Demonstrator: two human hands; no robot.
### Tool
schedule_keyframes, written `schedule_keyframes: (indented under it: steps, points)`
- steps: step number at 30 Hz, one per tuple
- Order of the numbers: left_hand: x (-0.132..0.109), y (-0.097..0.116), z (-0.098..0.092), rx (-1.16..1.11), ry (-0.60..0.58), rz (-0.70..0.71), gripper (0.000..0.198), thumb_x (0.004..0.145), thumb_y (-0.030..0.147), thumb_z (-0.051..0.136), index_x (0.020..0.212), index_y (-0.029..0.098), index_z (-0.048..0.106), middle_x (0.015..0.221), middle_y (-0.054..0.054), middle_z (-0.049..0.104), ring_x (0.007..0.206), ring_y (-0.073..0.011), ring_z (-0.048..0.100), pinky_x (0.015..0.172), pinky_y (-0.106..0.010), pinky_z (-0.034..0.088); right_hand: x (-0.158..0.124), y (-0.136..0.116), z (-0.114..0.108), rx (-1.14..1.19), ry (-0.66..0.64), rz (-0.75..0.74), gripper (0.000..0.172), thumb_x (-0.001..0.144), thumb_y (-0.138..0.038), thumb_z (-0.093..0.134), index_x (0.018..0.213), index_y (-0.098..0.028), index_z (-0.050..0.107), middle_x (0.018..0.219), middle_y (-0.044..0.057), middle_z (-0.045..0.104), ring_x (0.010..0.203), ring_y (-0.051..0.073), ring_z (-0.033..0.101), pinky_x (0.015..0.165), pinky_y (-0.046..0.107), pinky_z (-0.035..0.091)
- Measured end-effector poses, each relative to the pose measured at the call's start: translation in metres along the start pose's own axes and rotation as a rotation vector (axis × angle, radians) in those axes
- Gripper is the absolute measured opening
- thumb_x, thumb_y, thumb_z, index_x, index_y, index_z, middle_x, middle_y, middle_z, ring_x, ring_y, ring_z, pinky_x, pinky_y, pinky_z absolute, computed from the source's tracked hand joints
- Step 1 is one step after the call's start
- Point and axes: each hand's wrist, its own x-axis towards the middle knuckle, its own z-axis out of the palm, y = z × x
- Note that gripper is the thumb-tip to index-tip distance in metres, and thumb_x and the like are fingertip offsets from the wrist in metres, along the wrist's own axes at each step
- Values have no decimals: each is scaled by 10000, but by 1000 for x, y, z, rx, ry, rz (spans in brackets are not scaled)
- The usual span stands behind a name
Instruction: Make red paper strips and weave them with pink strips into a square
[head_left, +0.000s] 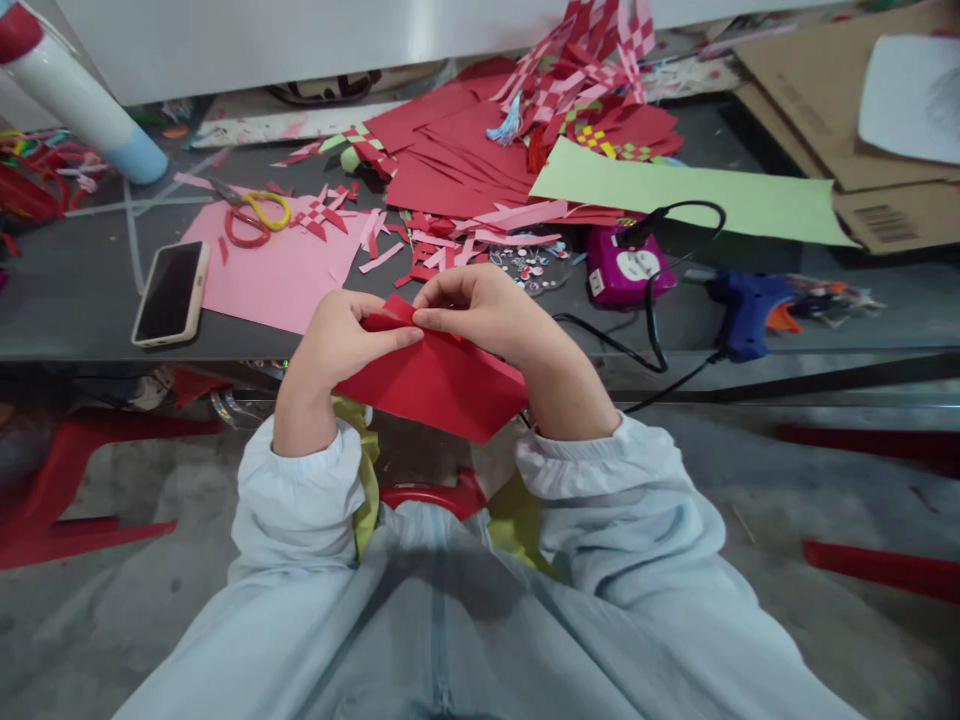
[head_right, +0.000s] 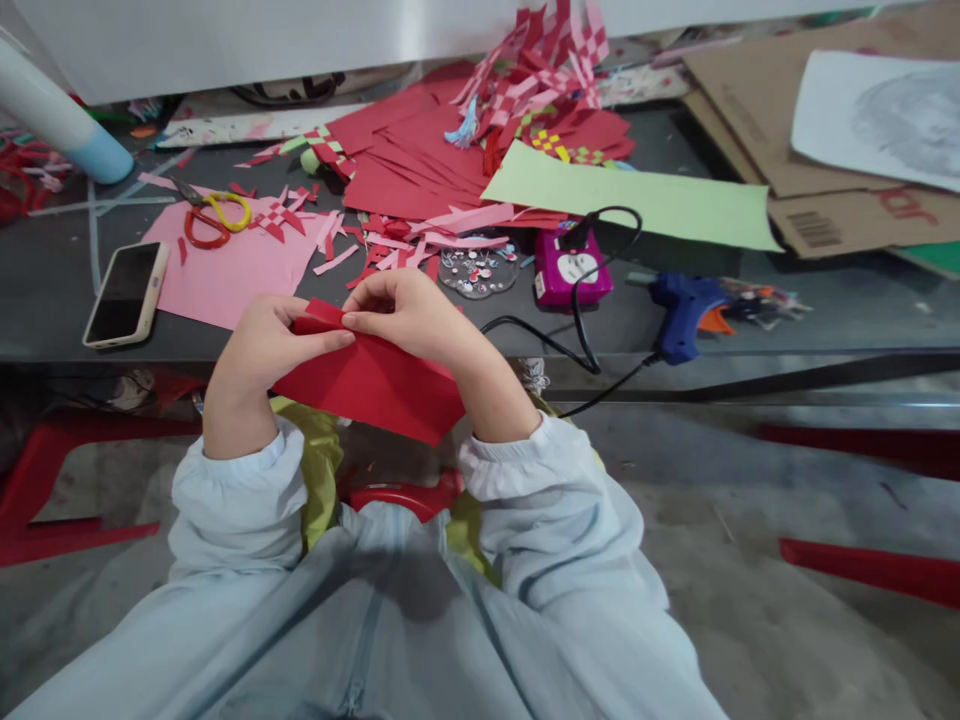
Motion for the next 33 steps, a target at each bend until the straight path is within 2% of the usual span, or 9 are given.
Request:
schedule_keyframes:
  steps: [6,12,19,24,28,31,33]
  points:
    - [-2,1,-2,35,14,-19,267,700,401,768,629,147,724,580,5,619,566,-110,527,504,-235,331,1,1,2,9,24,-4,97,719,-236,702,724,-150,658,659,-9,627,606,93,537,599,249,433]
    - [-2,2,-2,-51,17,-35,254,680,412,786,733,164,780,718,-33,736,675,-161,635,594,-253,456,2,4,3,54,40,-9,166,718,-296,724,734,-151,645,660,-15,604,606,91,504,601,250,418]
    - [-1,-1,-3,-70,61,-6,220,687,395,784,751,186,801,719,-48,759,701,-191,677,627,-268,506,1,2,-1,118,80,-11,219,689,-325,782,745,-152,659,663,-9,626,598,92,525,579,242,431]
    - [0,-4,-4,-72,75,-11,232,655,398,812,736,182,794,724,-43,757,699,-195,683,611,-267,510,-1,2,-9,81,-2,55,174,688,-293,784,777,-155,724,708,20,694,642,113,580,586,248,444]
    - [-2,-5,-7,-133,63,-59,281,652,409,818,794,168,795,724,-41,748,649,-181,665,552,-255,488,-3,3,-14,42,-65,83,140,681,-286,782,727,-164,732,692,21,701,632,115,579,588,253,442]
    - [-1,-8,-8,-192,71,-84,327,647,438,828,805,156,780,726,-41,739,639,-172,653,538,-250,487,-3,1,-15,32,-14,64,147,680,-288,784,705,-161,715,657,9,669,609,107,554,575,253,429]
    - [2,-12,-9,-244,123,-79,347,624,447,846,794,155,765,742,-38,736,657,-164,650,563,-251,505,-2,1,-14,49,46,43,173,677,-301,790,702,-159,694,646,0,645,607,103,542,573,252,427]
